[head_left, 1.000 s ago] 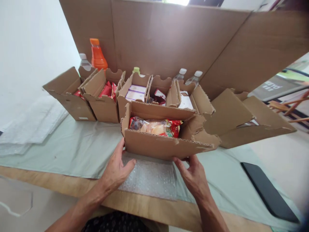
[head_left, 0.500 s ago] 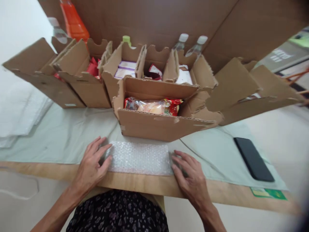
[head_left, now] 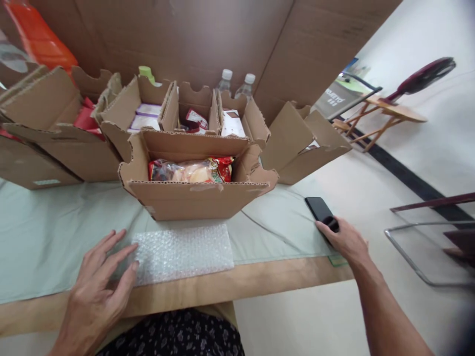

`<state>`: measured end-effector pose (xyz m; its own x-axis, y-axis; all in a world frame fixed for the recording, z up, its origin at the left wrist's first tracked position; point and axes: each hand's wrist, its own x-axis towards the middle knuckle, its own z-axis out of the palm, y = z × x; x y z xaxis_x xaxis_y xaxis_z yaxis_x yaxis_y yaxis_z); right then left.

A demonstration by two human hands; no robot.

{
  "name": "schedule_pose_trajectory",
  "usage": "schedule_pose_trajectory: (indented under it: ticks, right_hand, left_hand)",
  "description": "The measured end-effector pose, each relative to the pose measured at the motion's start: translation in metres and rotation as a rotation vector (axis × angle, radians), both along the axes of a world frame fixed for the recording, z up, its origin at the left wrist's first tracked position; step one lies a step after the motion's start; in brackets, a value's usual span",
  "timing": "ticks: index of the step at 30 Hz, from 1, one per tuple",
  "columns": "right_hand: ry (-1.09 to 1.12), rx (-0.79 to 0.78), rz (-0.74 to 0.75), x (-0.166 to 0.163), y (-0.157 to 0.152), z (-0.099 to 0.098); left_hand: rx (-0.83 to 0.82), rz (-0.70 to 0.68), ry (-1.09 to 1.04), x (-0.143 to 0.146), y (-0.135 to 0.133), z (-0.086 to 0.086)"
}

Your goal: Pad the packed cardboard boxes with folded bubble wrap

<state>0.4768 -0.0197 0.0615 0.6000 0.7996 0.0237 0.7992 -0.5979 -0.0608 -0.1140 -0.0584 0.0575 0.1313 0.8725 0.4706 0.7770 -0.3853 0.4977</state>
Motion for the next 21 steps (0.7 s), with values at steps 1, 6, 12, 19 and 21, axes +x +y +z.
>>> schedule_pose_trajectory:
  ticks: [1,6,12,19,21]
  right_hand:
    - [0.014,-0.021,-0.014,0.001,0.002,0.001]
    - [0.04,-0.021,-0.027,-0.004,0.0,0.021]
    - [0.061,0.163,0.12,-0.067,-0.05,0.039]
    - [0.093,0.584,0.657,-0.235,-0.088,0.009]
    - [0.159,0.598,0.676,-0.263,-0.096,0.001]
  left_hand:
    - [0.007,-0.004,-0.012,0.003,-0.002,0.002]
    - [-0.067,-0.095,-0.178,0.031,-0.016,0.011]
    - [-0.837,-0.531,-0.697,0.118,-0.029,0.026]
    - [-1.39,-0.394,-1.822,0.205,-0.012,0.023]
    - [-1.35,-0.265,-1.961,0.201,-0.004,0.022]
